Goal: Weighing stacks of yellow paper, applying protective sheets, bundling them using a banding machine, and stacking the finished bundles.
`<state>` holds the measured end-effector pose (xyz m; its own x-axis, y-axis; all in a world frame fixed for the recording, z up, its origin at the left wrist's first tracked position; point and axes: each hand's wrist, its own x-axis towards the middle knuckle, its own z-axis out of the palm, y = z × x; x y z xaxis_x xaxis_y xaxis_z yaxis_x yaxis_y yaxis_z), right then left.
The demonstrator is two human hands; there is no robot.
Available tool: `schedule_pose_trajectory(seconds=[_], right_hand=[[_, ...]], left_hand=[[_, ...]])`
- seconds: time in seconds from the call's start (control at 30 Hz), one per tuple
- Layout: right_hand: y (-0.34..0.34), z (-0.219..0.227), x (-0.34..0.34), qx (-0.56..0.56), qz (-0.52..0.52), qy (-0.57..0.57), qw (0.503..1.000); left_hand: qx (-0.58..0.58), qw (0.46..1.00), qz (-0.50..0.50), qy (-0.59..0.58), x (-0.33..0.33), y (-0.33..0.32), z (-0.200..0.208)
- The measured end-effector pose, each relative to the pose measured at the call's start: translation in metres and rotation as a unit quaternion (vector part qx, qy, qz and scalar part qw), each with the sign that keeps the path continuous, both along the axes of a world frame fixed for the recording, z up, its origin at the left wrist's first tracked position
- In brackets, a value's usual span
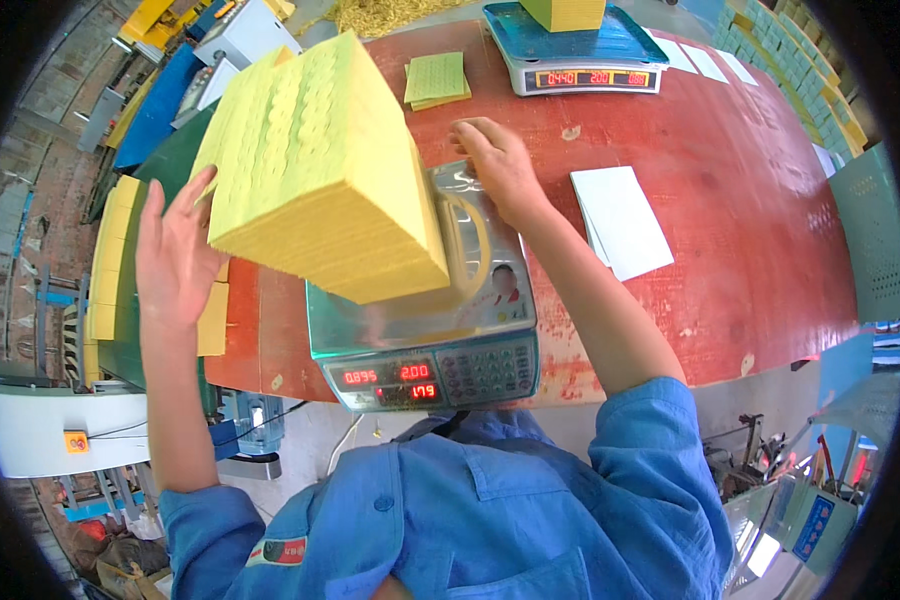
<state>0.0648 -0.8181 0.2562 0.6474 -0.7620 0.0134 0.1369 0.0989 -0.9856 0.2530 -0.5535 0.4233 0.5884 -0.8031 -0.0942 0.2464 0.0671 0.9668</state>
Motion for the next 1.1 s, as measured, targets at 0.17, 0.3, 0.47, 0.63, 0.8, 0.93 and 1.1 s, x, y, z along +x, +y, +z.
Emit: schedule_pose_trajectory(seconds=[0.17, 0.3, 0.47, 0.63, 0.8, 0.93, 1.1], right_hand=[[0.007, -0.005, 0.032, -0.076, 0.090, -0.042, 0.992], [0.031, 0.006, 0.015, -0.123, 0.086, -0.002, 0.989], [0.070, 0.010, -0.055, -0.149, 0.012, 0.043, 0.988], [0.129, 0.004, -0.133, -0.149, -0.087, 0.023, 0.985], [0.208, -0.032, -0.190, 0.171, -0.097, 0.008, 0.980], [0.237, -0.047, -0.150, 0.321, 0.009, -0.089, 0.943], [0.220, -0.029, -0.156, 0.307, -0.013, -0.171, 0.936]], left_hand=[[0.083, 0.995, -0.045, -0.040, -0.017, -0.038, 0.029], [0.142, 0.985, -0.098, -0.008, -0.032, -0.041, 0.021], [0.162, 0.968, -0.168, 0.095, -0.047, -0.028, 0.009], [0.188, 0.947, -0.253, 0.065, -0.078, -0.021, 0.013], [0.182, 0.925, -0.321, 0.088, -0.064, -0.030, 0.007], [0.153, 0.935, -0.308, 0.093, -0.053, -0.032, -0.006], [0.128, 0.935, -0.317, 0.091, -0.081, -0.022, -0.006]])
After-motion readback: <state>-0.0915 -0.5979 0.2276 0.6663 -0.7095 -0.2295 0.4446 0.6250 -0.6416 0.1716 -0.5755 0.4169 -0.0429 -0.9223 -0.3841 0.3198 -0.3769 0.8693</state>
